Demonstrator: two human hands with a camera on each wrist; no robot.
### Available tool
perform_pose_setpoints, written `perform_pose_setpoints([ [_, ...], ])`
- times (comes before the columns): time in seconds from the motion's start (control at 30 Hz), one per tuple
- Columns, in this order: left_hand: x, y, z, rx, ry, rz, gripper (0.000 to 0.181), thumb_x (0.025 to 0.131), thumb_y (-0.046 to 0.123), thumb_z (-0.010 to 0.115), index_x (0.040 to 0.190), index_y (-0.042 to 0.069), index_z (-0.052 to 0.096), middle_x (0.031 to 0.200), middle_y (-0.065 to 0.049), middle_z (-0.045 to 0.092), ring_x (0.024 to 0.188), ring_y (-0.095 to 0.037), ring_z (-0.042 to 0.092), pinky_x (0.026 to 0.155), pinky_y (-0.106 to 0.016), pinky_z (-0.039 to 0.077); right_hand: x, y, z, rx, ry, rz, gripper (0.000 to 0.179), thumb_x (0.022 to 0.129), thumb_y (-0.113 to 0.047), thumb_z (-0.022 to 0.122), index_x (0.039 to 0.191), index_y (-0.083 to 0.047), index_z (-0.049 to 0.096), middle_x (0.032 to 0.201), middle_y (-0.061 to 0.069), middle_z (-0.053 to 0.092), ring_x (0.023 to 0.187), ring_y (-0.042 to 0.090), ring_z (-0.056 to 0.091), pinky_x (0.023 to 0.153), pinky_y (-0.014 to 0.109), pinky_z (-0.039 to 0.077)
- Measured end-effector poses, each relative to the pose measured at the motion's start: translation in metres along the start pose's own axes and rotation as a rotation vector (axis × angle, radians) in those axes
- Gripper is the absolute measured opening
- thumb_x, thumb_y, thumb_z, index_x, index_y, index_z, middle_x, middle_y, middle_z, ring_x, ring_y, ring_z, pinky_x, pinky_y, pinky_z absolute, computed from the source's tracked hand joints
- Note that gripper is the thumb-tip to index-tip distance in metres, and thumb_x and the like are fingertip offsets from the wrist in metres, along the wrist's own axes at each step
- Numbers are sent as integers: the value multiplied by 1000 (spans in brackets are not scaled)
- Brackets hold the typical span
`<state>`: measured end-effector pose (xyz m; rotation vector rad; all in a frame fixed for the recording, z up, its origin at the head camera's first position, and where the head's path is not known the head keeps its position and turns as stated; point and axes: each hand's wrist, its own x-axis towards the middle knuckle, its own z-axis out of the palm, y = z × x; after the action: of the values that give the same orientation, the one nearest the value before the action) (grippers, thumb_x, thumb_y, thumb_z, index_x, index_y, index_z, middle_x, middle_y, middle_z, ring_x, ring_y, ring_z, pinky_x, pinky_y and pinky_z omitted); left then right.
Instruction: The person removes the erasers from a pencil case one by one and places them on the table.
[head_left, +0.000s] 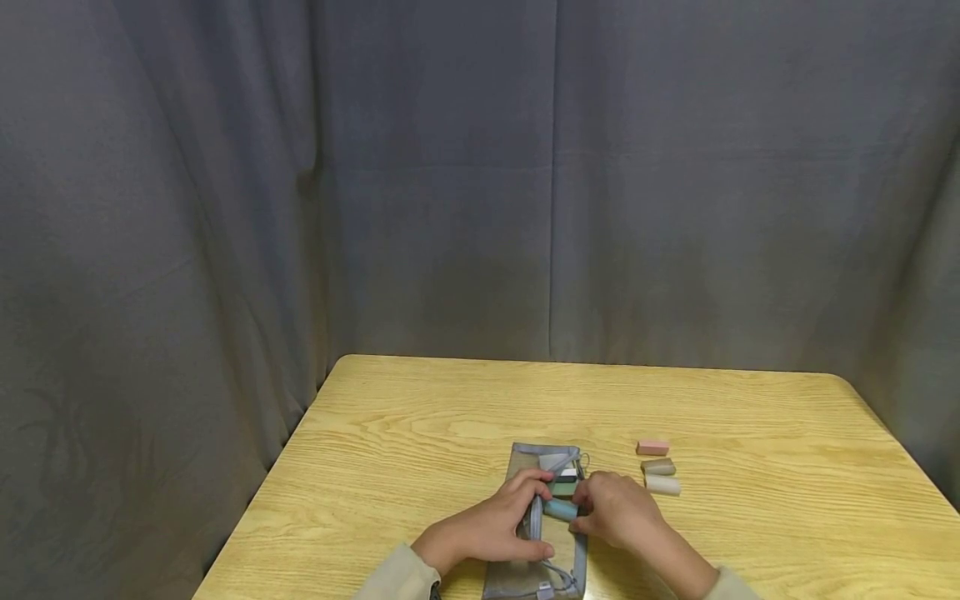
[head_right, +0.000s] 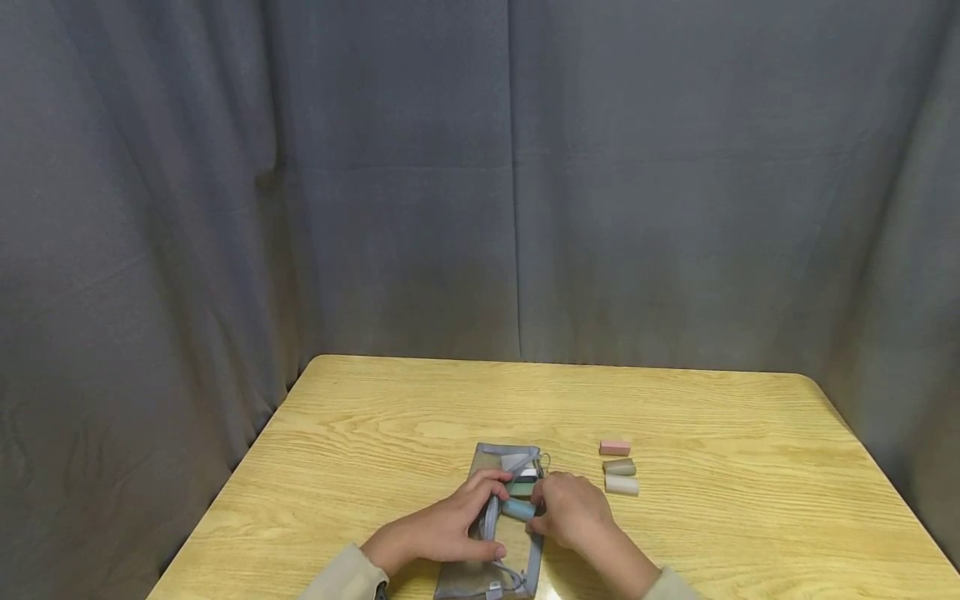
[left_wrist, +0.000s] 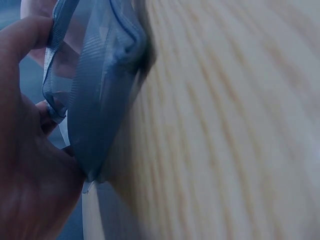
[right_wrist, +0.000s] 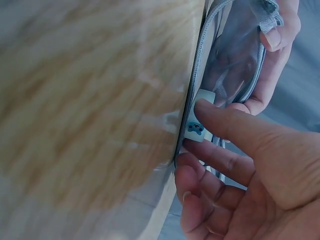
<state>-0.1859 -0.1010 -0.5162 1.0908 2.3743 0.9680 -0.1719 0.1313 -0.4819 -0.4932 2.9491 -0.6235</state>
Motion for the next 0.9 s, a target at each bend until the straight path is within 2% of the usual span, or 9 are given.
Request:
perform_pose_setpoints([
  [0.17, 0, 1, 0, -5, 1, -3, 51, 96, 45, 64, 132, 18, 40, 162, 6, 17, 151, -20, 19, 118, -39, 31, -1, 0, 0, -14, 24, -14, 21, 71, -25, 92, 84, -17, 76, 71, -10, 60, 64, 7, 52, 55, 28, 44],
  [0.33, 0, 1, 0, -11, 1, -7, 50, 96, 45, 64, 131, 20, 40, 161, 7, 18, 150, -20, 20, 118, -39, 31, -3, 2, -2, 29, 15, 4, 20, 73, -26, 90, 85, -19, 75, 70, -10, 57, 62, 9, 49, 54, 27, 41],
  [0.57, 0, 2, 0, -5, 2, 4, 49, 97, 42, 65, 131, 18, 40, 162, 5, 18, 150, -21, 20, 118, -39, 31, -7, 12, -5, 87, 61, -47, 18, 75, -21, 88, 86, -19, 74, 70, -10, 57, 61, 8, 47, 52, 25, 39],
  [0.9, -1, 5, -2, -5, 5, -18, 53, 96, 44, 64, 133, 15, 41, 162, 6, 18, 151, -23, 19, 117, -41, 32, -13, 22, -15, 109, 90, -23, 16, 76, -15, 84, 87, -21, 75, 70, -11, 58, 54, 7, 46, 47, 23, 37],
])
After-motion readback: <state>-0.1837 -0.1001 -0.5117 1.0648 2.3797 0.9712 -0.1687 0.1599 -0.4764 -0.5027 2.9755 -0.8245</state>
